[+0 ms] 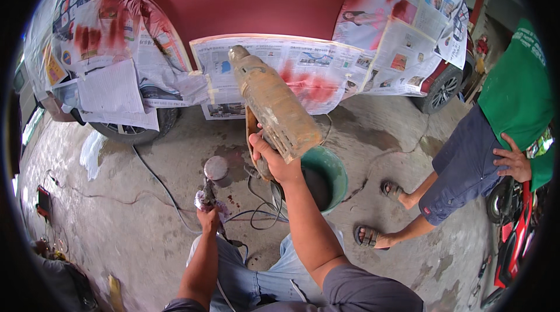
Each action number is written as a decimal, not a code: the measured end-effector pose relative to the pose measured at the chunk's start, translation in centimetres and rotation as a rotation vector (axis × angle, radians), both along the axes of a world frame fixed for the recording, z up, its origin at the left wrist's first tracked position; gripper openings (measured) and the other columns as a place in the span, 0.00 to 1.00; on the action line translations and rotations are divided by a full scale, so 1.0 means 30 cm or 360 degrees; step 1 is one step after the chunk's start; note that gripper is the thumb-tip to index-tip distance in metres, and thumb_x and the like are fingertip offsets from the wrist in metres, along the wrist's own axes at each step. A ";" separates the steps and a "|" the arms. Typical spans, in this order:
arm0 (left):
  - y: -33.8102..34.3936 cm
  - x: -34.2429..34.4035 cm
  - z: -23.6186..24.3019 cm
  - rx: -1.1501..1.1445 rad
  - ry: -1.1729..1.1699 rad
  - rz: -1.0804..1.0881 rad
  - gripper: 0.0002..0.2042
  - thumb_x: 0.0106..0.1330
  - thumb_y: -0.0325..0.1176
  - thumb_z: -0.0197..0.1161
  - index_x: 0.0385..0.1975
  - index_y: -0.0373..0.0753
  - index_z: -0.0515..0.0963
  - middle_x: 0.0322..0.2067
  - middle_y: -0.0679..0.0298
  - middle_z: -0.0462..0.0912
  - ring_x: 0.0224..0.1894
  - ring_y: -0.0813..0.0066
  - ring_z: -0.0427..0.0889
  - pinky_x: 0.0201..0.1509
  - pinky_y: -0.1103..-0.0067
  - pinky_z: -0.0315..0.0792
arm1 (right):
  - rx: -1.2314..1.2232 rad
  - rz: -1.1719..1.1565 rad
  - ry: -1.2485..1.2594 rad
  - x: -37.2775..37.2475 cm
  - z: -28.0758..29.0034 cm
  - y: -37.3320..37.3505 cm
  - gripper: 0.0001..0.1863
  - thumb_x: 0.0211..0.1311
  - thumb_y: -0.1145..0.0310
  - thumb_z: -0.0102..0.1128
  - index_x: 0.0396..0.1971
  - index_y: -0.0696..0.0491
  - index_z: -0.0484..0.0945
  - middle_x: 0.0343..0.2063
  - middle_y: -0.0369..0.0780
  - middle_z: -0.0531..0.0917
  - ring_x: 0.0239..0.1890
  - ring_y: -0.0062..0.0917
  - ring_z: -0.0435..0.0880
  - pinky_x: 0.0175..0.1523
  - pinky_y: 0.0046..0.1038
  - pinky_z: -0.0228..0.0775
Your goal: The person sprays red paint onto a car hood using a spray gun, then uses a heat gun to dry the surface. The person also adjusts newspaper masking on the hood and wipes the spray gun with a cloth.
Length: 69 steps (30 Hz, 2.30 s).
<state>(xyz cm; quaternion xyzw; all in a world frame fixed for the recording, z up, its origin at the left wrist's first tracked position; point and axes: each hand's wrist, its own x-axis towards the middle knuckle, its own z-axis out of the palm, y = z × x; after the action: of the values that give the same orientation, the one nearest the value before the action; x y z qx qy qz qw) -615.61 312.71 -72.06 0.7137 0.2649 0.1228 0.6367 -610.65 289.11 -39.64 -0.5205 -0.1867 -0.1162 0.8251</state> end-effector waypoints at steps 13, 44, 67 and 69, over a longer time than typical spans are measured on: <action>-0.010 0.029 -0.018 -0.0025 -0.0245 0.0013 0.15 0.49 0.27 0.65 0.38 0.31 0.77 0.28 0.64 0.80 0.29 0.74 0.77 0.36 0.76 0.74 | 0.0431 -0.0702 -0.0124 0.029 0.052 -0.147 0.15 0.59 0.80 0.65 0.44 0.53 0.73 0.30 0.36 0.77 0.24 0.25 0.76 0.32 0.32 0.73; -0.024 -0.015 0.085 -0.0053 -0.0176 0.0160 0.13 0.48 0.27 0.66 0.34 0.32 0.78 0.26 0.64 0.82 0.28 0.74 0.79 0.36 0.75 0.75 | -0.0001 0.0152 -0.0095 -0.009 -0.011 0.008 0.13 0.62 0.78 0.61 0.46 0.57 0.71 0.28 0.39 0.78 0.23 0.25 0.78 0.32 0.28 0.71; -0.006 -0.002 -0.012 -0.0084 -0.0119 0.0083 0.12 0.50 0.26 0.63 0.36 0.33 0.77 0.28 0.66 0.81 0.29 0.76 0.78 0.34 0.76 0.73 | 0.0023 0.0061 0.0001 -0.007 -0.002 0.004 0.12 0.64 0.75 0.61 0.46 0.57 0.72 0.25 0.39 0.78 0.22 0.25 0.78 0.30 0.27 0.71; -0.016 0.012 -0.005 -0.0050 -0.0081 0.0043 0.13 0.50 0.27 0.64 0.37 0.33 0.77 0.28 0.65 0.81 0.29 0.75 0.79 0.35 0.76 0.74 | 0.0072 0.0023 -0.0018 -0.003 0.009 -0.031 0.13 0.64 0.76 0.62 0.46 0.57 0.72 0.25 0.40 0.78 0.22 0.26 0.78 0.30 0.28 0.71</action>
<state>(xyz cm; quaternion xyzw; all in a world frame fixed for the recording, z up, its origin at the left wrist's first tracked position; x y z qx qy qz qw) -615.25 312.23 -72.21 0.6965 0.2602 0.1455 0.6527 -610.72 288.18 -39.38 -0.4997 -0.1924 -0.1172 0.8364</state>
